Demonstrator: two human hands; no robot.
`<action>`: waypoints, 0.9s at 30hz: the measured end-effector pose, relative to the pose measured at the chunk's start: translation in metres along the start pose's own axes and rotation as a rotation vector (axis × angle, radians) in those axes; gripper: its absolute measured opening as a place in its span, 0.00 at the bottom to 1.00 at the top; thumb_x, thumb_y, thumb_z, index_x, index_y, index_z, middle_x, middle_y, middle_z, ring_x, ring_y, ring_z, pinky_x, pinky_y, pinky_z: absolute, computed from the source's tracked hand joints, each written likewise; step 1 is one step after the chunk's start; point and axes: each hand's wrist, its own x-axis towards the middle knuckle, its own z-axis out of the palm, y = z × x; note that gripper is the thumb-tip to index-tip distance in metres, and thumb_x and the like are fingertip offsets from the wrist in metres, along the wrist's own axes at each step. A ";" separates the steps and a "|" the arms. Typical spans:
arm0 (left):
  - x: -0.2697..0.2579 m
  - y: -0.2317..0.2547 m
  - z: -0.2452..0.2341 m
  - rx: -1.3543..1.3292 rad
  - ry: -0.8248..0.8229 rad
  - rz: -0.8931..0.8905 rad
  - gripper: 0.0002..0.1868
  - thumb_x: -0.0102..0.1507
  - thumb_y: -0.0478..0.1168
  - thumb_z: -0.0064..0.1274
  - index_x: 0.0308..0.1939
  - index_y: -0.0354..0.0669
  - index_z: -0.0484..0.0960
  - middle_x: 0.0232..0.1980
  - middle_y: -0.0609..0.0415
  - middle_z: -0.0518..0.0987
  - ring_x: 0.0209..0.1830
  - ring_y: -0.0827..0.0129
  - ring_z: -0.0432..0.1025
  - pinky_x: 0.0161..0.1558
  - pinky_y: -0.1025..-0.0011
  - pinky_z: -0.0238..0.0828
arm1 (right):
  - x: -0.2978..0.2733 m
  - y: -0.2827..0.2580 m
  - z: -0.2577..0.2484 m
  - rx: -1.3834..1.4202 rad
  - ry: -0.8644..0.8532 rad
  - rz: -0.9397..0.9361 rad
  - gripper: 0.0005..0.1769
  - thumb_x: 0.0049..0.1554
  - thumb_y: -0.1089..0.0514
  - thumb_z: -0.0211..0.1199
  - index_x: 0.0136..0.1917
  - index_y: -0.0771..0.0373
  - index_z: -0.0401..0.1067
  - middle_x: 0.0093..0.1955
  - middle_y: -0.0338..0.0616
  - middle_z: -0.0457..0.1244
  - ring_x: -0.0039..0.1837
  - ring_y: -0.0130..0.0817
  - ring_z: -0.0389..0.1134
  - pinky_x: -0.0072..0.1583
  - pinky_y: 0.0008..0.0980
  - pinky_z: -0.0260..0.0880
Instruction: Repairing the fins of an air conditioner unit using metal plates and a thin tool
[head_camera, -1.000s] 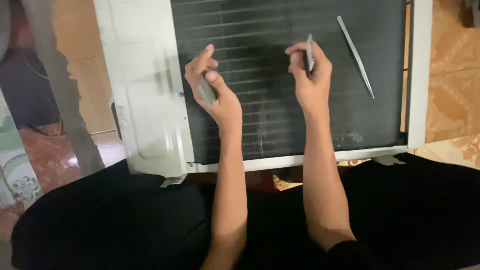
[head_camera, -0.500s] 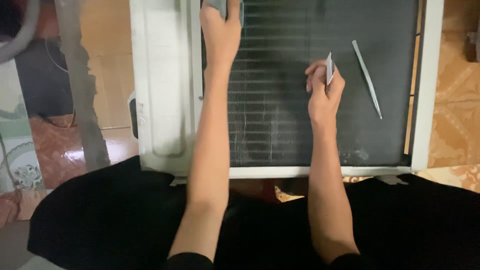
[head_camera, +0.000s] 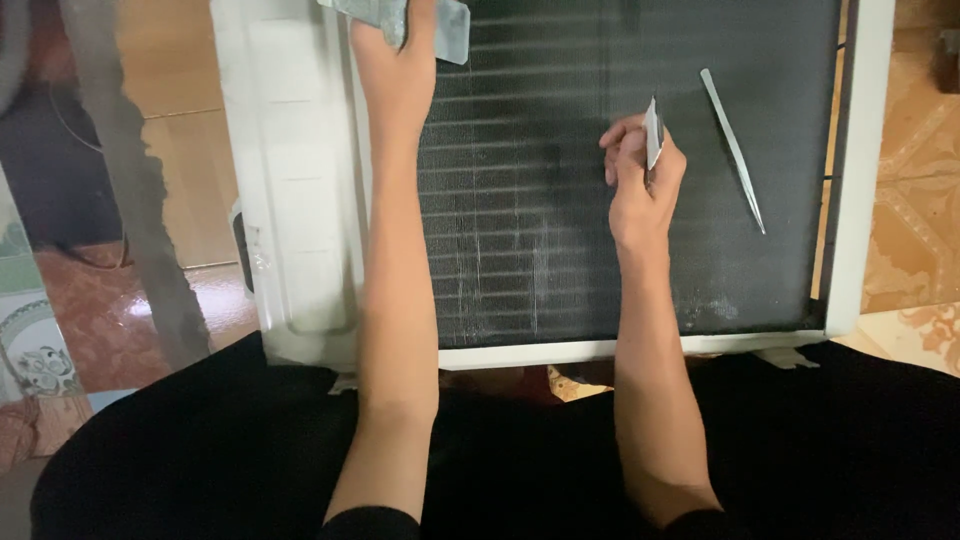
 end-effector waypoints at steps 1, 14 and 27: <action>0.000 0.007 0.000 0.000 -0.001 -0.002 0.24 0.67 0.55 0.52 0.53 0.37 0.76 0.42 0.50 0.86 0.36 0.71 0.79 0.40 0.70 0.81 | 0.000 -0.001 0.001 -0.001 0.000 0.002 0.09 0.59 0.71 0.46 0.48 0.69 0.68 0.39 0.43 0.59 0.39 0.27 0.54 0.44 0.27 0.59; -0.002 -0.001 0.005 0.138 -0.007 -0.030 0.26 0.66 0.60 0.49 0.35 0.37 0.70 0.28 0.59 0.66 0.25 0.78 0.60 0.28 0.75 0.71 | 0.001 -0.006 0.002 -0.053 -0.002 -0.008 0.17 0.71 0.56 0.47 0.48 0.70 0.69 0.34 0.40 0.56 0.37 0.26 0.54 0.43 0.28 0.59; 0.000 0.015 0.005 -0.027 -0.010 0.164 0.16 0.70 0.46 0.48 0.33 0.39 0.75 0.26 0.60 0.71 0.24 0.76 0.58 0.28 0.73 0.64 | 0.000 0.002 0.001 0.038 0.021 0.031 0.09 0.57 0.68 0.47 0.47 0.70 0.68 0.40 0.44 0.60 0.38 0.27 0.54 0.43 0.27 0.60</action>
